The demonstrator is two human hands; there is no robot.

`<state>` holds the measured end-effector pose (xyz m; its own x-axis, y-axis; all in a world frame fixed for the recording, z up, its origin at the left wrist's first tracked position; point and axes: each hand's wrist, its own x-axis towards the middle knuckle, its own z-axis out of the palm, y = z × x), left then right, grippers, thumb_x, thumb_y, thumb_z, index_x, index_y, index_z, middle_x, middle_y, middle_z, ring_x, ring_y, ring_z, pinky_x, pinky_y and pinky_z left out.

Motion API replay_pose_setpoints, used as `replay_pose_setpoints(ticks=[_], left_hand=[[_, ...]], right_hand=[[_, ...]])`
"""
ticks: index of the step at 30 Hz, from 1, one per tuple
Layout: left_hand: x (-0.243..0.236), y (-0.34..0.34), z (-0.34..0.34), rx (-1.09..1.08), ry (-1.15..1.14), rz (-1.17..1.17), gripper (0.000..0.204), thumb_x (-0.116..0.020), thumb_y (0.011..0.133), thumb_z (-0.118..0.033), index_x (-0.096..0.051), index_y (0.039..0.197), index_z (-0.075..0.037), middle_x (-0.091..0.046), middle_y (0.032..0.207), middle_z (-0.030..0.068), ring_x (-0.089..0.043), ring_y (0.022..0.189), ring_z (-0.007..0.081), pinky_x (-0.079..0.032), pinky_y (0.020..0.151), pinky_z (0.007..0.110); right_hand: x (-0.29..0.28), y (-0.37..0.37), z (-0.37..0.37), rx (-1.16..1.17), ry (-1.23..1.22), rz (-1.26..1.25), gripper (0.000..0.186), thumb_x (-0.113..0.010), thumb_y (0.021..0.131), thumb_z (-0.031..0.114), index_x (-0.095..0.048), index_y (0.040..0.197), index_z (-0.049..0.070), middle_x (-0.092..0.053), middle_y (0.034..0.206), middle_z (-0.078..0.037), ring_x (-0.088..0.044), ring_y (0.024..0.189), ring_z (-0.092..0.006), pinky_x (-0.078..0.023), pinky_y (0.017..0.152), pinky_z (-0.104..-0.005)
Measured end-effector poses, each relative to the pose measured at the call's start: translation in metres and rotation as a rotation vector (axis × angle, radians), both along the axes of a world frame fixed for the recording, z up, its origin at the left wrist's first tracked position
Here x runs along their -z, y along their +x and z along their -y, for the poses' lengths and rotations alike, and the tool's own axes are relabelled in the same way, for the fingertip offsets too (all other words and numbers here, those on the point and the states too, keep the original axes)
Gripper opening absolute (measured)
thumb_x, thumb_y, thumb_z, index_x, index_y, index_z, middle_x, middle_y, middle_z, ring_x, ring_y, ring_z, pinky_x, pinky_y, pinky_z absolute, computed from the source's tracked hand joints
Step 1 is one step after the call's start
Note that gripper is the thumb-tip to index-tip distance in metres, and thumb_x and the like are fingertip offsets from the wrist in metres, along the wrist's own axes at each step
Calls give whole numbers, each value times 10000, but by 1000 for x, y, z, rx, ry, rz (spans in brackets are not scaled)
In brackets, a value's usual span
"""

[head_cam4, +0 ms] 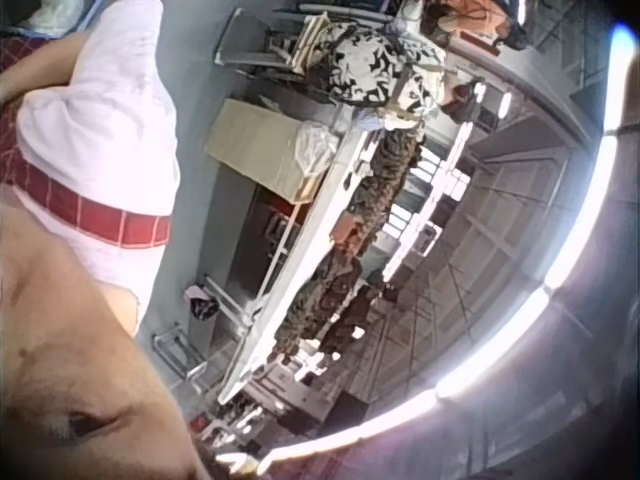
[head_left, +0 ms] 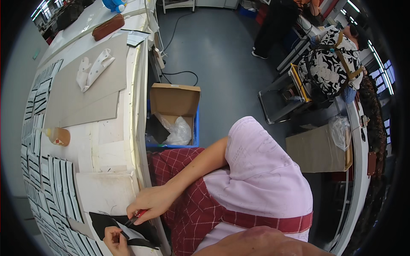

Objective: Trim and notch small leather strips using hand snips at a production table.

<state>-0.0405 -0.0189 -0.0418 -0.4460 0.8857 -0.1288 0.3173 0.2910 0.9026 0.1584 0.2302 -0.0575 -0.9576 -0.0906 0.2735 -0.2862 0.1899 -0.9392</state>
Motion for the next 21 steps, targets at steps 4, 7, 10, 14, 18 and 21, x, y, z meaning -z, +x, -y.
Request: replay_pose_setpoints(ticks=[4,7,10,14,18,21], left_hand=[[25,-26,42,-54,206,-171,201,-687,893,-96,-512,967,-28,-518,803,1,-477,683,77,-359,642,206],[29,-28,55,-95,315,-279,197,-665,903,-110,-521,991,-8,-521,850,31,-469,698,88,-381,686,193],[10,-22,49,-155,238,-283,166,-632,938,-141,-532,954,-10,-516,842,32,-463,691,87,-370,664,203],[19,-56,66,-69,276,-13,189,-567,982,-179,-528,882,-24,-496,792,15,-433,679,73,-324,624,217],[-5,-10,28,-133,-26,-343,335,-486,1065,-250,-477,781,-72,-453,711,-44,-357,677,36,-261,595,229],[-18,14,10,-294,-132,3,220,-696,983,-241,-618,1082,-61,-553,893,-6,-469,845,138,-404,768,291]], right_hand=[[-17,-19,1,50,223,33,396,-636,955,386,-593,922,-6,-678,861,-182,-656,796,-407,-495,672,-458],[-12,-42,10,144,230,-163,426,-700,881,401,-561,846,0,-645,772,-187,-638,777,-420,-482,658,-466],[-3,-70,12,77,127,-121,372,-765,758,321,-598,809,-8,-632,743,-195,-637,703,-386,-477,620,-470],[0,-91,9,-130,-40,-35,332,-807,708,216,-574,800,-3,-590,717,-123,-594,705,-280,-468,659,-389],[3,-96,12,-107,-66,-74,350,-811,694,223,-590,830,-11,-622,769,-142,-606,743,-299,-466,675,-382],[6,-97,15,-99,-67,-122,368,-817,683,228,-603,852,-20,-635,787,-152,-610,750,-307,-466,679,-386]])
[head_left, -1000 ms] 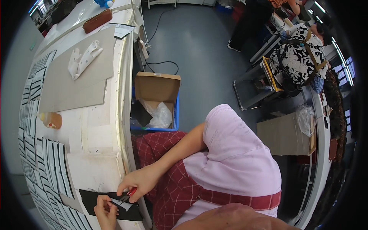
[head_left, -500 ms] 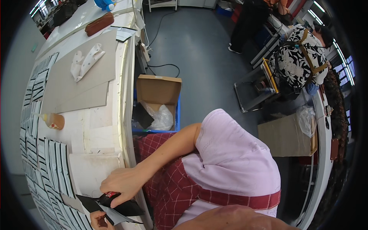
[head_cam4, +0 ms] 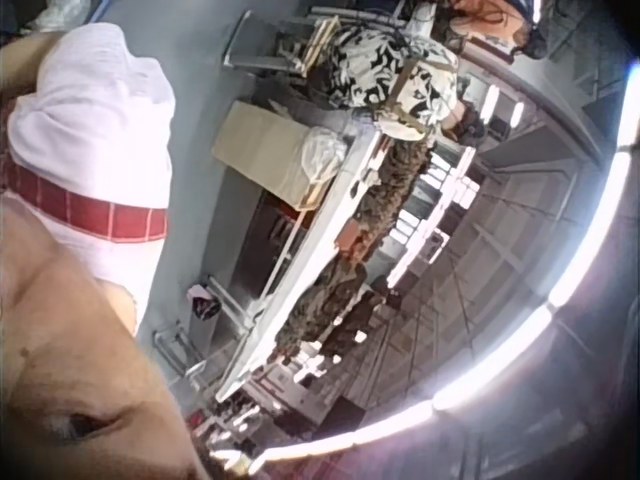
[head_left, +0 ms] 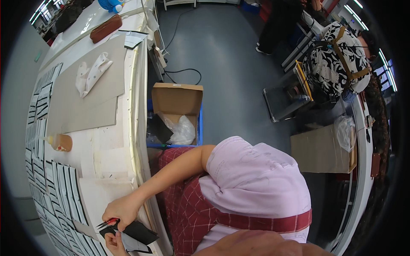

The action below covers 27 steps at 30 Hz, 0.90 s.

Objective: Trim and notch small leather strips using hand snips at a production table.

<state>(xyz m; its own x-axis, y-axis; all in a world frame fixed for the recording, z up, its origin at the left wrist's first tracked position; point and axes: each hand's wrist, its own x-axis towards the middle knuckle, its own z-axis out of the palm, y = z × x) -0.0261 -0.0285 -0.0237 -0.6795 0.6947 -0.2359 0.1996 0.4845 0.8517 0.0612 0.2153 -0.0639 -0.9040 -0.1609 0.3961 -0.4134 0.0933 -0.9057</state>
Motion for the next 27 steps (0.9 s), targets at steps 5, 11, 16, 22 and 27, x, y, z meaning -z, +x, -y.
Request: replay_pose_setpoints(ticks=[5,11,16,22,27], left_hand=[[15,-42,3,103,-182,46,241,-561,1047,-287,-551,947,-69,-536,848,-10,-448,802,101,-357,730,267],[3,-11,-13,97,56,-137,360,-470,1090,-258,-457,781,-74,-437,722,-62,-356,685,32,-277,627,211],[-19,-8,-10,-177,-28,-16,233,-558,1043,-288,-495,1077,-66,-494,1061,67,-401,1033,152,-288,909,285],[-2,-4,-14,59,159,-224,367,-494,1073,-215,-408,740,-87,-434,706,-56,-347,692,33,-274,640,210],[-3,21,-33,30,122,-148,338,-507,1064,-191,-425,756,-79,-404,727,-50,-338,725,48,-280,665,223]], right_hand=[[-3,4,-2,-67,-46,-54,348,-797,704,205,-551,825,-10,-599,722,-146,-569,688,-331,-448,644,-409],[-12,11,-10,-159,-191,63,490,-817,783,406,-536,757,5,-535,658,-74,-510,636,-205,-403,588,-359],[-12,11,-10,-197,-248,114,575,-786,811,518,-494,718,31,-480,652,-16,-448,622,-162,-364,563,-329],[-7,7,-8,-300,-355,205,547,-804,798,469,-468,712,45,-480,645,-8,-442,613,-155,-359,557,-322],[-8,10,-12,-218,-221,83,445,-808,765,317,-457,724,46,-482,632,-19,-445,605,-163,-373,565,-329]])
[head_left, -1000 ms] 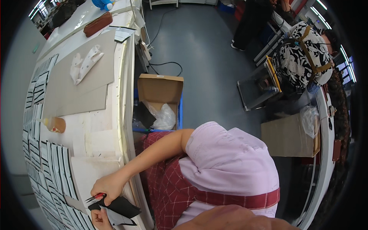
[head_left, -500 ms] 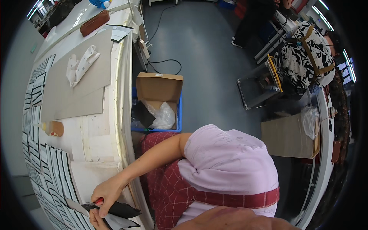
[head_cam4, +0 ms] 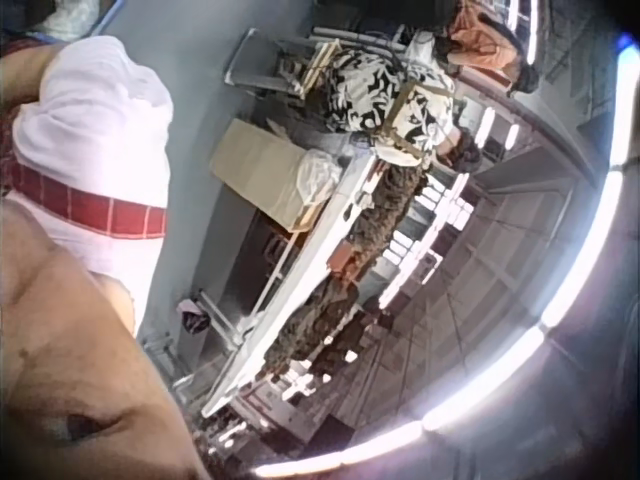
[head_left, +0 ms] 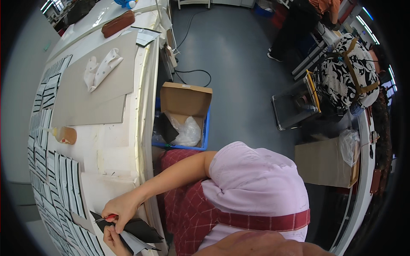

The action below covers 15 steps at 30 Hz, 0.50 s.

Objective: Trim and notch small leather strips using hand snips at a production table.

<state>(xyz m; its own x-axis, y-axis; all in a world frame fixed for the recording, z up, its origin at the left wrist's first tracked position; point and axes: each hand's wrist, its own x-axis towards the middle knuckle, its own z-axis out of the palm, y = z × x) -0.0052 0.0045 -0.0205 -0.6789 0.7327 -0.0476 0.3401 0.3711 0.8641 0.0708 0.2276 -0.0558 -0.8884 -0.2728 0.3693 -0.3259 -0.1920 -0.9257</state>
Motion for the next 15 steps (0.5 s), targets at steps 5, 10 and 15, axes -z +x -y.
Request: replay_pose_setpoints(ticks=[5,10,15], left_hand=[[22,-54,57,-387,12,351,415,-601,1014,-308,-432,1309,-70,-363,1333,104,-362,1210,261,-256,1045,352],[-5,-43,29,-709,356,357,472,-601,1013,-313,-463,1390,-66,-403,1393,114,-396,1229,270,-276,1055,354],[-82,-3,-27,-878,871,0,234,-522,1055,-234,-611,1145,-37,-608,1049,19,-507,876,118,-365,780,244]], right_hand=[[-9,8,-4,79,59,29,277,-709,794,169,-472,788,26,-491,676,-65,-462,646,-189,-397,607,-350],[-2,9,-9,152,69,31,267,-667,861,165,-455,831,4,-495,713,-101,-468,656,-239,-405,623,-375],[-1,9,-12,220,105,68,301,-673,882,203,-452,837,3,-488,687,-115,-478,629,-258,-413,618,-391]])
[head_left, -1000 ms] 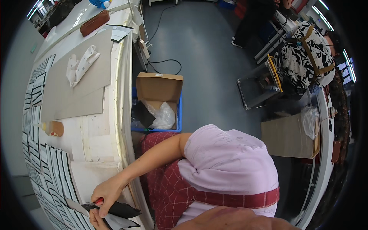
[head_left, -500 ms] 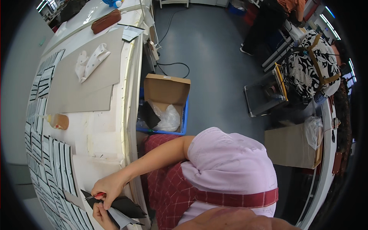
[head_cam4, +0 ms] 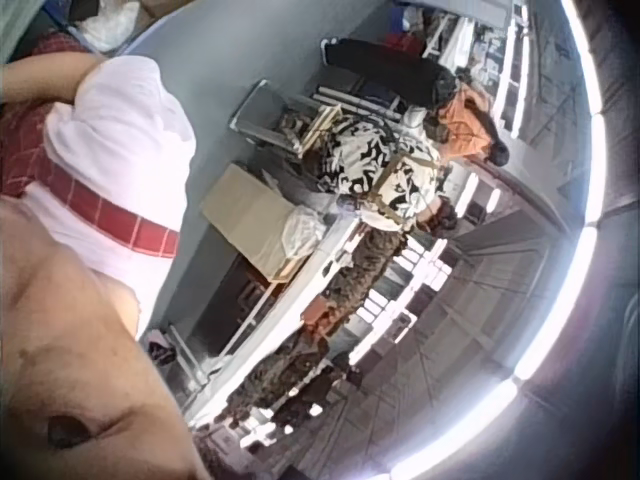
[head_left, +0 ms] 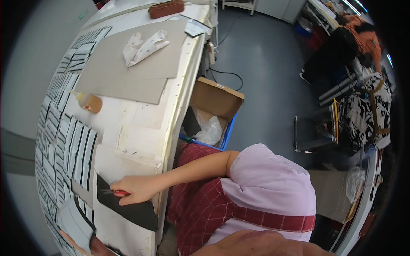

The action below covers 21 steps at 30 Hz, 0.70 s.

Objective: Trim and notch small leather strips using hand snips at a production table.

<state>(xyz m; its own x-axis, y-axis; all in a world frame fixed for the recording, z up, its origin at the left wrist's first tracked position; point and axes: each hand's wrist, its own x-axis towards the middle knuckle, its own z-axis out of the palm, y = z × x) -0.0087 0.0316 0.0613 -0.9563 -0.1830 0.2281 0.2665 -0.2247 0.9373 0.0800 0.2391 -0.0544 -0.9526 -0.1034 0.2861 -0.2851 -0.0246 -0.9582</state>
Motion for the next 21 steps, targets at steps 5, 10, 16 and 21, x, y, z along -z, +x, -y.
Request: replay_pose_setpoints(ticks=[5,10,16,21], left_hand=[[38,35,79,591,-167,293,254,-539,1045,-241,-631,1179,-47,-684,1116,3,-620,925,51,-470,679,212],[66,66,68,643,-672,678,214,-591,1026,-220,-642,930,-35,-671,704,28,-582,541,82,-392,463,212],[44,70,101,365,-1180,152,124,-684,948,-125,-674,945,-2,-675,758,23,-575,635,58,-435,557,223],[37,53,103,332,-1116,26,161,-685,939,-107,-695,1083,-36,-695,966,3,-614,846,79,-474,681,233]], right_hand=[[-8,4,11,174,-36,-66,269,-649,917,185,-447,867,15,-491,667,-142,-491,605,-292,-425,599,-405],[-14,6,2,306,165,-89,203,-676,908,155,-549,968,9,-554,730,-164,-554,631,-306,-453,599,-398],[-34,10,-25,248,279,19,350,-688,923,55,-376,765,52,-457,702,9,-371,695,-67,-358,608,-230],[-36,17,-4,39,638,-273,226,-751,800,92,-538,840,28,-618,826,-54,-508,528,-173,-434,516,-297]])
